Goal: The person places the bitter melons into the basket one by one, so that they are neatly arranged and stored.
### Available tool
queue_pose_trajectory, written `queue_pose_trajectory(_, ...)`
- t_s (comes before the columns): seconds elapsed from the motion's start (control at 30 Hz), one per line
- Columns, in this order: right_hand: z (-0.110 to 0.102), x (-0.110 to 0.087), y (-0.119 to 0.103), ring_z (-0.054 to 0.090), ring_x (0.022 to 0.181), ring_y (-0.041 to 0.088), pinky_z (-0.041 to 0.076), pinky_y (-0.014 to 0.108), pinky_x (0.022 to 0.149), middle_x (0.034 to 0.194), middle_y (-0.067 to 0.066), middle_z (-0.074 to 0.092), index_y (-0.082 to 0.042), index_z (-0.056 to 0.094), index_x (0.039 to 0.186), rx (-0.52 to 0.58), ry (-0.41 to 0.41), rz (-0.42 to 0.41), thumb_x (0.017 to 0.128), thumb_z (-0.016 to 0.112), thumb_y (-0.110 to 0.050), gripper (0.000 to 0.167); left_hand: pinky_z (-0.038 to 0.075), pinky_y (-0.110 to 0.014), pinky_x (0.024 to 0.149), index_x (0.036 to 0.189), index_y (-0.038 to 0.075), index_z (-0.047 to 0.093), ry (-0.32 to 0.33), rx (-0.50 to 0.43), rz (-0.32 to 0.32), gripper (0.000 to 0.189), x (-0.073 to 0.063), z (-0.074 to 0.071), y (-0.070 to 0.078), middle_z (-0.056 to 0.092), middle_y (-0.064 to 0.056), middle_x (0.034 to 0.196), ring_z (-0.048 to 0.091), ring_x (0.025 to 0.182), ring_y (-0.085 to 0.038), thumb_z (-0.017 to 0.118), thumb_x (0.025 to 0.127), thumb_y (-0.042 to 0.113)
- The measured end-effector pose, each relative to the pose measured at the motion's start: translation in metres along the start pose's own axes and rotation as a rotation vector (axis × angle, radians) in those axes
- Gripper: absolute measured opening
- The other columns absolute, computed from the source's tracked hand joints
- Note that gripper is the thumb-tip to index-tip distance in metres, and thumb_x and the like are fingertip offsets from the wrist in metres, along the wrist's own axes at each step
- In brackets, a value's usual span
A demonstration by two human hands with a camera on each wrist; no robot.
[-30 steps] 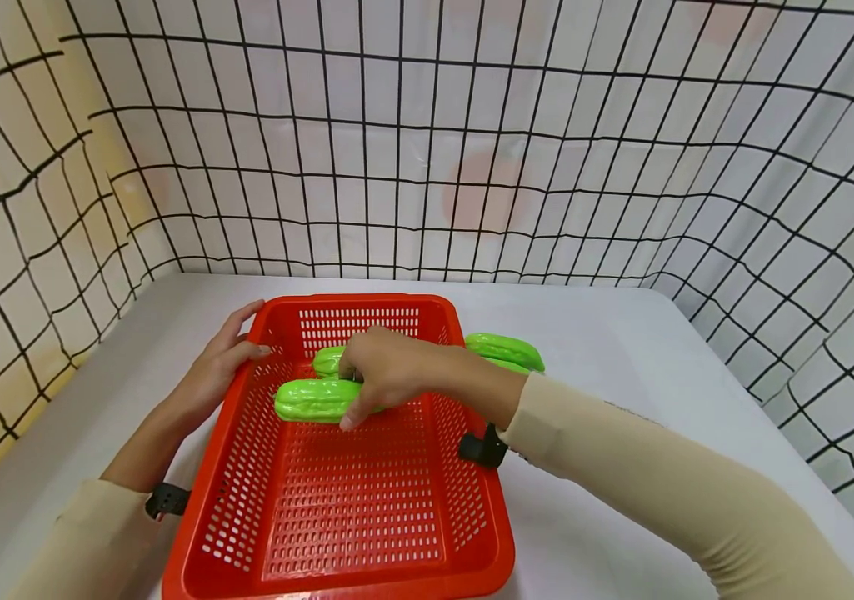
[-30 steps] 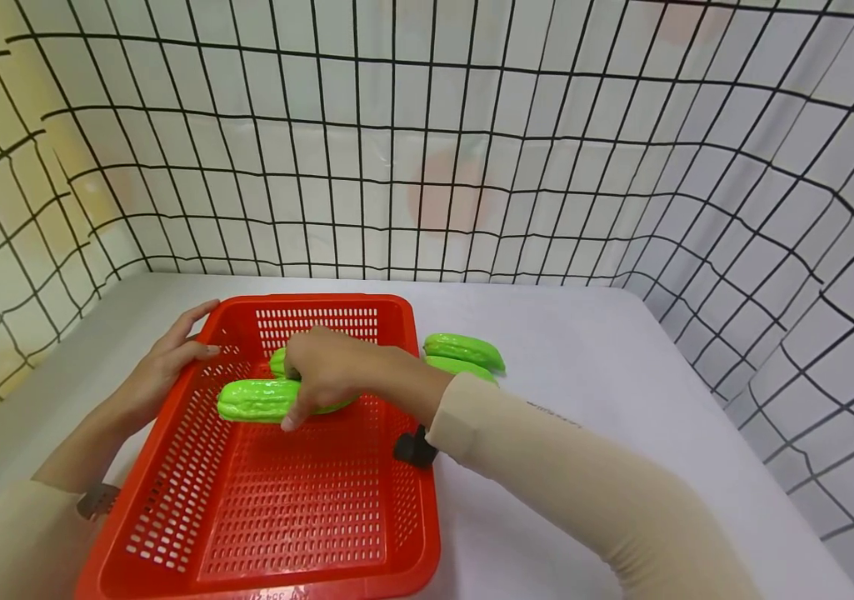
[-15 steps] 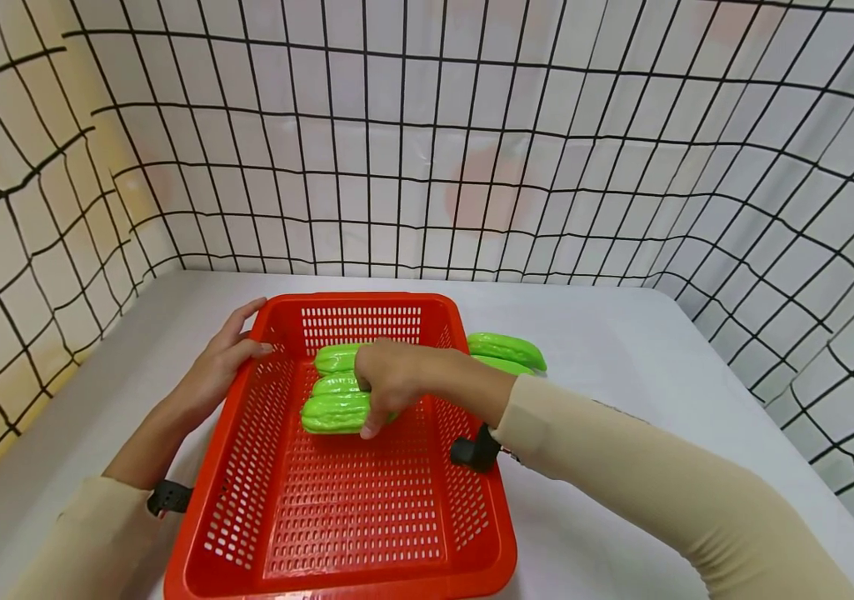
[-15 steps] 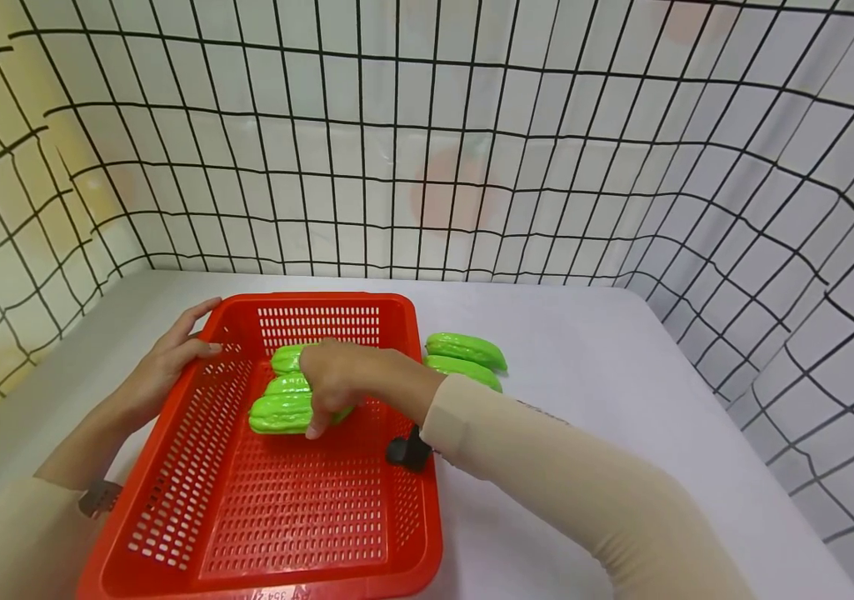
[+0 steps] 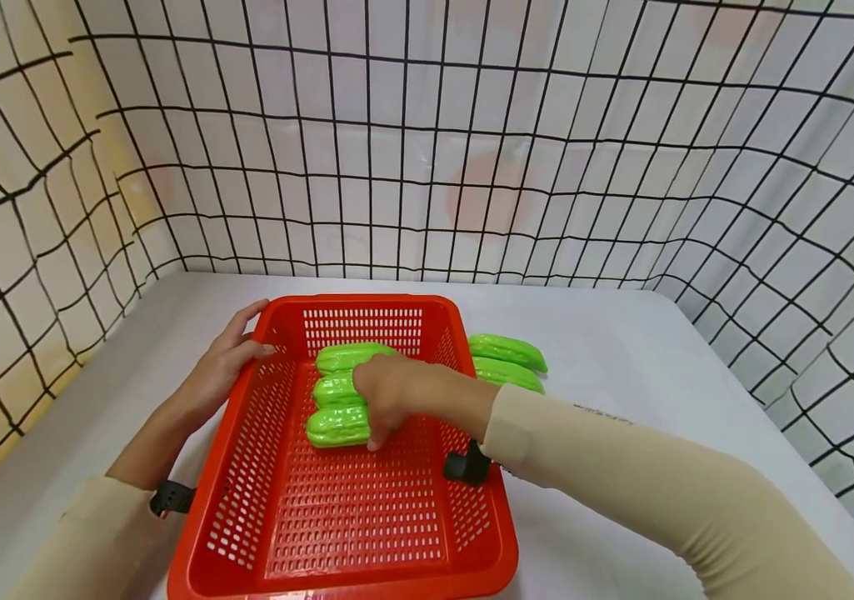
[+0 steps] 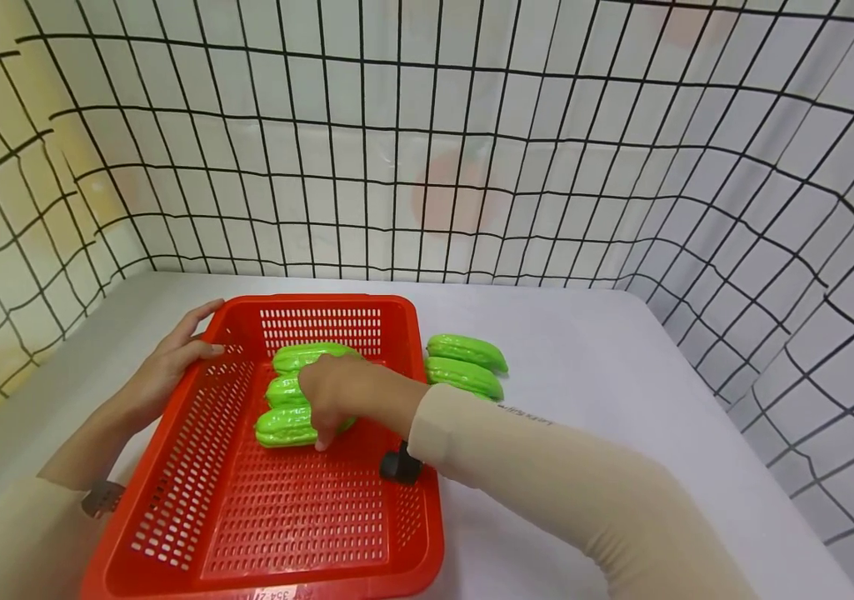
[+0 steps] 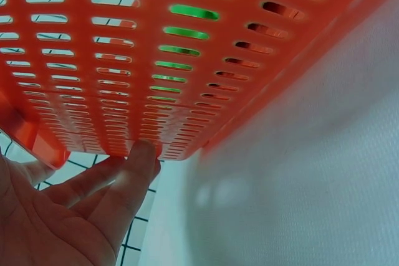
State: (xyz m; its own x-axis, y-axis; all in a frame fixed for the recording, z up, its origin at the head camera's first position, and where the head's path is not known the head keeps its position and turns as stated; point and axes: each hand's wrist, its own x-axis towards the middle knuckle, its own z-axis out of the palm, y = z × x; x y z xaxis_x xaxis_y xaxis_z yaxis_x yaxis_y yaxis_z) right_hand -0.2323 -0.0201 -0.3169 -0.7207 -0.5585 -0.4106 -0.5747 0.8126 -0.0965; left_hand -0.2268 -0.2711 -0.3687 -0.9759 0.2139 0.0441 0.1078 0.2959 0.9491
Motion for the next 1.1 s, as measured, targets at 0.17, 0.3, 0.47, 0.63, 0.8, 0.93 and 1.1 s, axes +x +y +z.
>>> queue_pose_trajectory(0.17, 0.006, 0.002, -0.006, 0.058, 0.079, 0.015, 0.052, 0.031, 0.067, 0.086, -0.004, 0.061, -0.016, 0.061, 0.096, -0.041, 0.033, 0.034, 0.072, 0.092, -0.039, 0.045, 0.061, -0.046, 0.08, 0.164, 0.022, 0.004, 0.002, 0.004, -0.004, 0.075, 0.0, 0.0, 0.001, 0.036, -0.027, 0.154, 0.062, 0.114, -0.047, 0.045, 0.101, 0.02)
queue_pose_trajectory(0.3, 0.007, 0.001, -0.008, 0.059, 0.08, 0.015, 0.052, 0.032, 0.067, 0.086, -0.005, 0.061, -0.016, 0.062, 0.099, -0.047, 0.04, 0.065, 0.072, 0.092, -0.04, 0.048, 0.061, -0.046, 0.08, 0.164, 0.021, 0.004, 0.002, 0.003, -0.001, 0.075, 0.001, 0.0, 0.001, 0.036, -0.028, 0.153, 0.061, 0.115, -0.049, 0.045, 0.1, 0.02)
queue_pose_trajectory(0.47, 0.005, 0.001, -0.008, 0.059, 0.081, 0.014, 0.052, 0.032, 0.067, 0.088, -0.005, 0.061, -0.015, 0.062, 0.106, -0.037, 0.031, 0.082, 0.072, 0.092, -0.041, 0.052, 0.061, -0.046, 0.082, 0.164, 0.021, 0.004, 0.001, 0.004, 0.001, 0.075, 0.002, 0.0, 0.0, 0.036, -0.027, 0.153, 0.06, 0.116, -0.049, 0.045, 0.101, 0.02)
queue_pose_trajectory(0.63, 0.003, 0.001, -0.008, 0.058, 0.079, 0.014, 0.052, 0.033, 0.066, 0.088, -0.005, 0.062, -0.016, 0.062, 0.103, -0.042, 0.028, 0.089, 0.071, 0.092, -0.043, 0.051, 0.061, -0.046, 0.081, 0.164, 0.021, 0.004, 0.002, 0.004, 0.001, 0.075, 0.001, -0.001, -0.002, 0.036, -0.028, 0.153, 0.06, 0.115, -0.049, 0.045, 0.1, 0.02)
queue_pose_trajectory(0.8, 0.0, -0.001, -0.008, 0.057, 0.077, 0.014, 0.052, 0.033, 0.064, 0.087, -0.005, 0.062, -0.016, 0.062, 0.1, -0.051, 0.025, 0.093, 0.07, 0.092, -0.044, 0.051, 0.062, -0.046, 0.08, 0.164, 0.022, 0.005, -0.002, -0.003, -0.004, 0.075, 0.001, -0.001, -0.001, 0.036, -0.028, 0.153, 0.061, 0.115, -0.049, 0.044, 0.1, 0.019)
queue_pose_trajectory(0.93, -0.006, -0.005, -0.007, 0.058, 0.077, 0.015, 0.052, 0.033, 0.065, 0.088, -0.004, 0.062, -0.017, 0.061, 0.102, -0.06, 0.011, 0.088, 0.072, 0.091, -0.045, 0.051, 0.062, -0.045, 0.08, 0.164, 0.021, 0.004, -0.003, -0.001, 0.001, 0.074, 0.0, -0.001, -0.001, 0.037, -0.028, 0.152, 0.061, 0.114, -0.048, 0.044, 0.101, 0.02)
queue_pose_trajectory(1.1, -0.017, -0.013, 0.0, 0.055, 0.074, 0.016, 0.05, 0.031, 0.062, 0.087, -0.003, 0.061, -0.016, 0.06, 0.099, -0.022, 0.017, 0.088, 0.072, 0.091, -0.042, 0.049, 0.062, -0.044, 0.08, 0.164, 0.022, 0.004, -0.006, -0.003, 0.004, 0.074, 0.0, -0.001, -0.001, 0.037, -0.028, 0.152, 0.062, 0.114, -0.047, 0.045, 0.102, 0.021)
